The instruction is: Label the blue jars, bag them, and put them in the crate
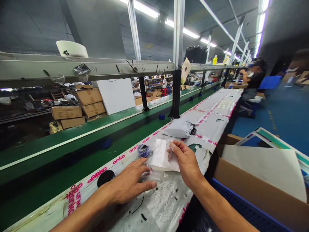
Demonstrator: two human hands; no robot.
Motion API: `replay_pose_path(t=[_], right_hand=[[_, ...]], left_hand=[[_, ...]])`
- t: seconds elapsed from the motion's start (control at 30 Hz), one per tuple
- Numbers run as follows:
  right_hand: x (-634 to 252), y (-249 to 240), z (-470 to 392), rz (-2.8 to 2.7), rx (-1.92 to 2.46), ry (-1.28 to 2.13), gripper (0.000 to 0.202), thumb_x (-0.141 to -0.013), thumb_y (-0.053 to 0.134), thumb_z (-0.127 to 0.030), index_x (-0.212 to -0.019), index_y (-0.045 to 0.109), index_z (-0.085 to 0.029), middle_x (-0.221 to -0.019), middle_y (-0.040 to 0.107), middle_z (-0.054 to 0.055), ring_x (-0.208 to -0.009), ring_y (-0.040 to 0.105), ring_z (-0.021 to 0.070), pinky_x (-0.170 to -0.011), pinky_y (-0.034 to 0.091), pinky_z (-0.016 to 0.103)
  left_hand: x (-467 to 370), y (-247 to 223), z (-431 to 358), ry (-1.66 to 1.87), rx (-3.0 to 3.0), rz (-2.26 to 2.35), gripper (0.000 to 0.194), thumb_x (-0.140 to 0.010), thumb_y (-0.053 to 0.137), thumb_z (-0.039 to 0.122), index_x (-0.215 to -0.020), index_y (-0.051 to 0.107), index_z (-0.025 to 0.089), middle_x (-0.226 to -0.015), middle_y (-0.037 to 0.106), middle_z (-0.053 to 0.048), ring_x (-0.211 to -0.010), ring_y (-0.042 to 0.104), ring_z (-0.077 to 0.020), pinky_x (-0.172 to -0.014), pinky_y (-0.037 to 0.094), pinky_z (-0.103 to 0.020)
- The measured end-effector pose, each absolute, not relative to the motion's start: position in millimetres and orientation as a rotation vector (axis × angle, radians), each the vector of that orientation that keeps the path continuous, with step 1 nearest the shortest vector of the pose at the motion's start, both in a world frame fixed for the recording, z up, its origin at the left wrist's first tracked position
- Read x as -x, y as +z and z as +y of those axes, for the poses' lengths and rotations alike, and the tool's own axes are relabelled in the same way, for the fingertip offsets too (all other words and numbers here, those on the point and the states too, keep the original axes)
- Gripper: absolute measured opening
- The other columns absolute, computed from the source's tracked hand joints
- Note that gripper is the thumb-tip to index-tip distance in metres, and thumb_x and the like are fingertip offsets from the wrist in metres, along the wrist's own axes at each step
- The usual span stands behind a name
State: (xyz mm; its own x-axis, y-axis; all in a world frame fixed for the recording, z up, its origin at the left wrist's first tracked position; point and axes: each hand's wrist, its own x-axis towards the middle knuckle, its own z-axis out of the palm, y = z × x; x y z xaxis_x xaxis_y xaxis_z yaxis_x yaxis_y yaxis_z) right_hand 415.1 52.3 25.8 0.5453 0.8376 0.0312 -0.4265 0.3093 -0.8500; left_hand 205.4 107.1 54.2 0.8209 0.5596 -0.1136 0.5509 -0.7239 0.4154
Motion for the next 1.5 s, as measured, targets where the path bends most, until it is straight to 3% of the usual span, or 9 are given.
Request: replay_pose_path(t=[0.1,0.2,0.3,0.4,0.7,0.87,1.1,1.3,1.5], right_hand=[[-416,32,48,-0.519,0.906,0.886,0.044,-0.062,0.091,-0.04,-0.091,0.065,-0.019,-0.071,0.067,-0.001,-0.059,0.057,0.0118,-0.054,0.048,0.021],[-413,38,43,-0.526,0.917,0.864,0.043,-0.062,0.09,-0.041,-0.091,0.065,-0.02,-0.072,0.067,-0.001,-0.059,0.058,0.0126,-0.054,0.048,0.023],[-400,46,40,-0.662,0.942,0.861,0.038,-0.067,0.088,-0.043,-0.09,0.066,-0.021,-0.074,0.068,-0.001,-0.064,0.06,0.0141,-0.059,0.049,0.024],[-369,61,44,-0.9,0.932,0.92,0.031,-0.07,0.086,-0.04,-0.084,0.067,-0.019,-0.076,0.068,0.0,-0.067,0.06,0.0137,-0.062,0.048,0.024],[-273,82,77,-1.036,0.795,1.457,0.039,-0.064,0.089,-0.038,-0.079,0.059,-0.018,-0.065,0.063,-0.004,-0.059,0.056,0.0103,-0.054,0.036,0.021],[-250,67,77,-0.902,0.693,1.702,0.042,-0.064,0.089,-0.038,-0.082,0.057,-0.018,-0.07,0.065,-0.002,-0.065,0.061,0.0122,-0.059,0.043,0.021],[-241,56,79,-0.861,0.604,1.75,0.042,-0.069,0.087,-0.044,-0.082,0.056,-0.018,-0.07,0.063,-0.002,-0.063,0.061,0.0123,-0.06,0.046,0.022],[-237,55,79,-0.902,0.617,1.732,0.041,-0.072,0.085,-0.045,-0.082,0.055,-0.019,-0.068,0.063,-0.002,-0.059,0.058,0.012,-0.057,0.044,0.022],[-235,60,77,-0.932,0.667,1.798,0.045,-0.067,0.086,-0.05,-0.076,0.055,-0.019,-0.067,0.062,-0.001,-0.062,0.059,0.0126,-0.057,0.042,0.022]], left_hand=[[-198,59,104,0.171,-2.656,0.801,0.038,-0.093,0.052,0.051,-0.11,0.067,0.02,-0.134,0.058,-0.013,-0.125,0.054,-0.0312,-0.106,0.042,-0.047],[-189,67,100,0.386,-2.706,0.836,0.02,-0.092,0.057,0.036,-0.096,0.067,0.02,-0.114,0.066,-0.009,-0.104,0.062,-0.0262,-0.094,0.047,-0.041],[-181,81,96,0.618,-2.387,0.927,0.023,-0.094,0.055,0.04,-0.088,0.065,0.02,-0.091,0.067,-0.004,-0.085,0.061,-0.0203,-0.078,0.047,-0.033],[-174,99,95,0.696,-1.88,0.862,0.032,-0.088,0.062,0.052,-0.091,0.064,0.02,-0.084,0.066,-0.002,-0.076,0.06,-0.0167,-0.068,0.048,-0.028],[-114,107,107,0.833,-1.392,0.757,0.039,-0.069,0.086,0.038,-0.084,0.058,0.015,-0.07,0.063,0.001,-0.063,0.06,-0.0117,-0.062,0.048,-0.024],[-88,93,108,0.828,-1.325,0.746,0.04,-0.065,0.089,0.033,-0.08,0.057,0.014,-0.065,0.065,0.0,-0.058,0.06,-0.0106,-0.059,0.049,-0.023],[-77,83,102,0.854,-1.316,0.748,0.036,-0.068,0.086,0.031,-0.078,0.055,0.016,-0.065,0.066,0.0,-0.061,0.062,-0.0114,-0.063,0.051,-0.024],[-73,82,98,0.793,-1.345,0.829,0.041,-0.071,0.083,0.043,-0.089,0.059,0.015,-0.075,0.071,-0.004,-0.064,0.065,-0.0147,-0.064,0.053,-0.028],[-66,84,96,0.764,-1.341,0.809,0.037,-0.073,0.082,0.042,-0.077,0.057,0.015,-0.068,0.067,-0.003,-0.063,0.061,-0.0121,-0.063,0.049,-0.024]])
